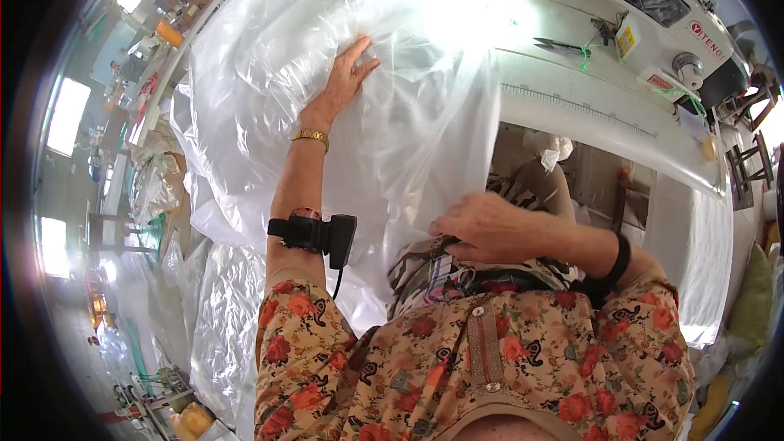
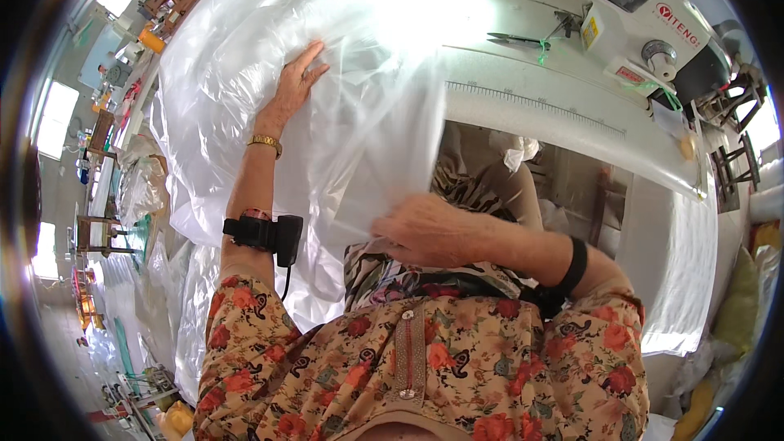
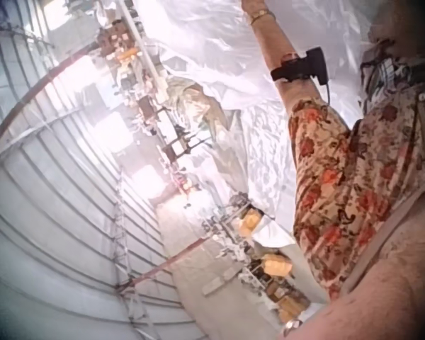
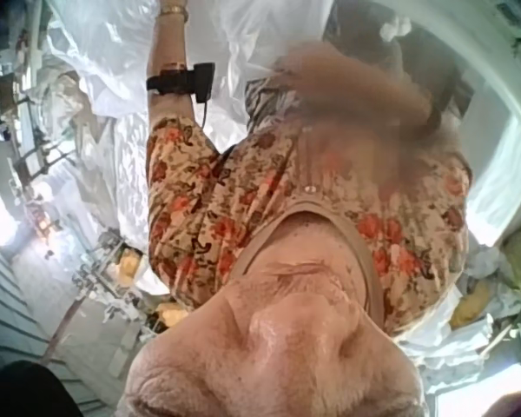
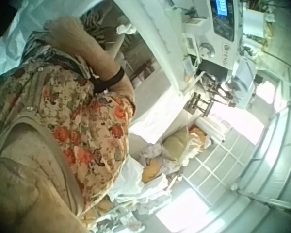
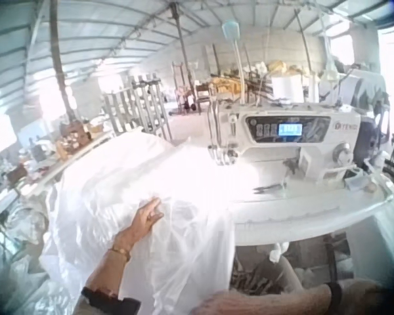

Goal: Sewing the edges of large white plastic bags using an industrial sewing machine.

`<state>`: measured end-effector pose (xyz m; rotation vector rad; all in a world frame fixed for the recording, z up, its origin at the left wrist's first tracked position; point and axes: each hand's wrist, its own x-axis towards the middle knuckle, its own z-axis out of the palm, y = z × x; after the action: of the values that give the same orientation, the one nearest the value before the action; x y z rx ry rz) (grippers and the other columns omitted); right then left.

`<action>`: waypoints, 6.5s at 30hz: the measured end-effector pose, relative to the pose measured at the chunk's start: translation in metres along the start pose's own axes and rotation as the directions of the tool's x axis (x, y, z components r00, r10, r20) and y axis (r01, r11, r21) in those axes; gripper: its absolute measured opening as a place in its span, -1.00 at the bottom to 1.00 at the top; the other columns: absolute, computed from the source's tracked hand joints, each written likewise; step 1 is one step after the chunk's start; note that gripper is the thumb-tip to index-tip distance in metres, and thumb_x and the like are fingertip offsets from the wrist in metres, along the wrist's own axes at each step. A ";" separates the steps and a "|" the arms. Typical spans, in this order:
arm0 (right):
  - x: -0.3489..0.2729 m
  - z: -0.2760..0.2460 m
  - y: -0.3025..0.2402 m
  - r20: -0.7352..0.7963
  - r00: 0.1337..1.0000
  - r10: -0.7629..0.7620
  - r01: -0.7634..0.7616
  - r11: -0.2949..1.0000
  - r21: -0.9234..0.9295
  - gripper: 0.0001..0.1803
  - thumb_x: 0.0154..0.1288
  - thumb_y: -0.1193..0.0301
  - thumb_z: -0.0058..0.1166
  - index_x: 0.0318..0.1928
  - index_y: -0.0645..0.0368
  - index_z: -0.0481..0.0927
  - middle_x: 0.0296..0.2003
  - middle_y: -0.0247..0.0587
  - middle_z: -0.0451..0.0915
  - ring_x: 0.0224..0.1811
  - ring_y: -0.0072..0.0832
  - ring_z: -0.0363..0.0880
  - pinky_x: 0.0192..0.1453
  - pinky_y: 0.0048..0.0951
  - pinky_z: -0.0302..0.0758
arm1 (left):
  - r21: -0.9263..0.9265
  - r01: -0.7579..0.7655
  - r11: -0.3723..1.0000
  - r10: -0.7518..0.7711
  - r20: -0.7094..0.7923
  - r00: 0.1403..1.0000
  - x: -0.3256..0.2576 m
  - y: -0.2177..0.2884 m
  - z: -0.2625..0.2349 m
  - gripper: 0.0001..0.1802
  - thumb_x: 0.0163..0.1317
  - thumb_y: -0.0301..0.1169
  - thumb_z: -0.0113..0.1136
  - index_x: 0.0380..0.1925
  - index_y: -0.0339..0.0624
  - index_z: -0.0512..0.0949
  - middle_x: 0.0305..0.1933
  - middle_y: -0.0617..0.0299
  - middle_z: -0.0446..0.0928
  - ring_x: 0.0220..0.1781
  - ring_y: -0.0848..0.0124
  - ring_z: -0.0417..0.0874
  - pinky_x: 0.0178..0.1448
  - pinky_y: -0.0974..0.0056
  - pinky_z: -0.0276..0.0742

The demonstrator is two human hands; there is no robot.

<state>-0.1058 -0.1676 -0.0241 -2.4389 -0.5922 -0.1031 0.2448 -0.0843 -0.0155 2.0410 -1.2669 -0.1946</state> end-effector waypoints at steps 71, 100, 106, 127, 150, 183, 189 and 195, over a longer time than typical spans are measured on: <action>-0.013 0.060 0.049 -0.142 0.713 0.687 0.254 -0.064 0.965 -0.60 0.59 0.17 -0.15 0.13 0.22 0.52 0.02 -0.26 0.62 0.03 -0.54 0.56 0.23 -0.42 0.45 | -0.152 0.112 0.982 -0.118 -0.036 0.992 -0.205 0.198 0.066 -0.90 0.29 -0.47 0.23 -0.30 -0.25 0.52 -0.55 0.02 0.53 -0.58 0.17 0.53 -0.44 0.24 0.40; -0.017 0.027 0.014 -0.132 0.863 0.487 -0.227 0.608 0.761 -0.82 0.38 0.45 0.06 -0.08 0.26 0.57 -0.20 -0.07 0.66 -0.19 -0.25 0.66 -0.04 -0.33 0.55 | -0.071 0.247 0.966 -0.246 0.015 0.969 -0.218 0.195 0.050 -0.87 0.23 -0.47 0.22 -0.39 -0.32 0.49 -0.46 -0.04 0.47 -0.40 -0.02 0.55 -0.33 0.12 0.41; 0.073 0.037 0.035 -0.469 0.883 -0.003 0.067 0.990 0.120 -0.82 0.30 0.38 0.11 -0.12 0.12 0.62 -0.17 -0.16 0.67 -0.09 -0.25 0.61 0.03 -0.28 0.50 | 0.061 -0.073 0.995 0.082 -0.164 0.983 -0.219 0.212 0.030 -0.93 0.29 -0.51 0.15 -0.30 -0.30 0.53 -0.47 0.05 0.48 -0.51 0.16 0.53 -0.40 0.19 0.39; 0.047 -0.133 0.145 -0.390 0.920 0.027 -0.272 0.762 -0.588 -0.75 0.27 0.54 -0.05 -0.10 -0.02 0.57 -0.11 -0.30 0.62 -0.23 -0.20 0.68 -0.11 -0.20 0.62 | 0.174 -0.042 0.984 0.040 0.017 0.999 -0.241 0.202 0.060 -0.69 0.19 -0.57 0.09 -0.04 -0.31 0.50 -0.23 0.08 0.49 -0.30 0.14 0.63 -0.35 0.15 0.51; 0.056 -0.127 0.167 -0.527 0.826 0.201 -0.509 0.668 -0.542 -0.67 0.32 0.18 0.01 -0.08 0.14 0.57 -0.12 -0.15 0.61 0.03 -0.23 0.56 0.08 -0.14 0.46 | 0.029 -0.066 0.997 0.066 0.013 0.998 -0.229 0.174 0.090 -0.69 0.13 -0.61 0.16 -0.07 -0.29 0.56 -0.36 0.10 0.43 -0.38 0.11 0.58 -0.33 0.11 0.50; 0.052 -0.140 0.138 -0.363 0.816 0.449 -0.560 0.770 -0.306 -0.46 0.44 0.20 -0.07 0.28 0.31 0.41 0.26 0.10 0.45 0.34 -0.04 0.34 0.39 0.00 0.17 | 0.273 -0.238 0.932 0.277 -0.113 0.954 0.013 0.147 0.082 -0.83 0.15 -0.49 0.10 -0.57 -0.35 0.52 -0.33 -0.02 0.60 -0.42 0.01 0.64 -0.21 0.01 0.55; 0.051 -0.135 0.152 -0.582 0.731 0.356 -0.573 0.783 -0.240 -0.62 0.44 0.29 0.00 0.11 0.27 0.55 0.10 0.08 0.57 0.18 -0.05 0.50 0.29 -0.07 0.37 | 0.259 -0.200 0.945 0.235 -0.110 0.966 -0.028 0.151 0.018 -0.67 0.38 -0.31 0.08 0.08 -0.16 0.56 -0.06 -0.02 0.63 -0.05 0.07 0.62 0.09 0.09 0.53; 0.059 -0.122 0.122 -0.766 0.642 0.021 -0.416 0.849 -0.326 -0.88 0.35 0.45 0.12 -0.31 0.22 0.51 -0.41 -0.07 0.61 -0.42 -0.10 0.61 -0.35 -0.16 0.53 | 0.426 0.194 0.884 -0.153 -0.129 0.980 -0.040 0.072 -0.033 -0.60 0.40 -0.28 0.09 0.19 -0.15 0.51 0.07 0.03 0.61 0.10 0.09 0.62 0.18 0.11 0.51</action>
<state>0.0087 -0.3029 0.0189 -2.5822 0.1580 -1.2221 0.1880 -0.0534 0.0457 2.5195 -1.1428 0.1154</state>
